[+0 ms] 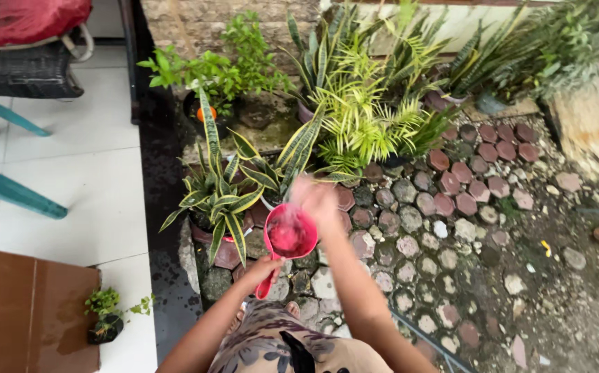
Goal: The person waters several potted plants in an outdoor garden area. They use a pink ladle to scoop water from a black bucket and pour it onto the soil of the plants one at a time.
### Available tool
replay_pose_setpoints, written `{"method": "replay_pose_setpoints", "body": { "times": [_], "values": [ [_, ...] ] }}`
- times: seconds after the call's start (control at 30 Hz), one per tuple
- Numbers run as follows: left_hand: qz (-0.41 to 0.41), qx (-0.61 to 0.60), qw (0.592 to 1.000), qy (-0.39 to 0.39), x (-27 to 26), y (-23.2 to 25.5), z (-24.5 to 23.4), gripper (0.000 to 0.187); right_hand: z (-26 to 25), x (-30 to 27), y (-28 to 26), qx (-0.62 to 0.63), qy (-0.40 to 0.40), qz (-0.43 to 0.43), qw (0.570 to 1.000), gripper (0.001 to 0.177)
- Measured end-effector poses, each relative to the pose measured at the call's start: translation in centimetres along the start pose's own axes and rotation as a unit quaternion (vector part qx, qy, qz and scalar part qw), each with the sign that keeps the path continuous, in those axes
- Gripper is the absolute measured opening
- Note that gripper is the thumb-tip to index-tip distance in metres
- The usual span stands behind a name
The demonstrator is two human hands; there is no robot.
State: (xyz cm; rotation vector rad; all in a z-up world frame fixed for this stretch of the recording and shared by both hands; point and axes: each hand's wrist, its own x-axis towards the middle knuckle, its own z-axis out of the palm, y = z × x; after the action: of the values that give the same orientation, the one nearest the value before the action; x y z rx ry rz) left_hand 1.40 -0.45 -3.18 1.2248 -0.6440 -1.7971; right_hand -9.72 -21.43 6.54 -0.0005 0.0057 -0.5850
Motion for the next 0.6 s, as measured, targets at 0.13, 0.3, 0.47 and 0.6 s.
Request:
{"method": "replay_pose_setpoints", "body": {
  "times": [0.13, 0.3, 0.47, 0.6],
  "values": [
    [-0.003, -0.021, 0.999, -0.033, -0.4, 1.0, 0.3, 0.022, 14.0, -0.5, -6.3, -0.116, 0.101, -0.364, 0.919, 0.029],
    [0.009, -0.002, 0.998, -0.063, 1.3, 1.6, -0.1, 0.024, 11.5, -2.2, -7.3, -0.203, 0.149, -0.297, 0.921, 0.022],
    [0.021, 0.039, 0.996, -0.083, 3.9, 2.6, -1.9, 0.028, -2.8, -0.6, 1.1, -0.112, 0.304, -0.143, 0.935, 0.026],
    [0.013, 0.057, 0.995, -0.078, 5.6, 2.2, -2.7, 0.024, -12.0, 0.3, 3.2, -0.165, 0.533, -0.147, 0.817, 0.035]
  ]
}}
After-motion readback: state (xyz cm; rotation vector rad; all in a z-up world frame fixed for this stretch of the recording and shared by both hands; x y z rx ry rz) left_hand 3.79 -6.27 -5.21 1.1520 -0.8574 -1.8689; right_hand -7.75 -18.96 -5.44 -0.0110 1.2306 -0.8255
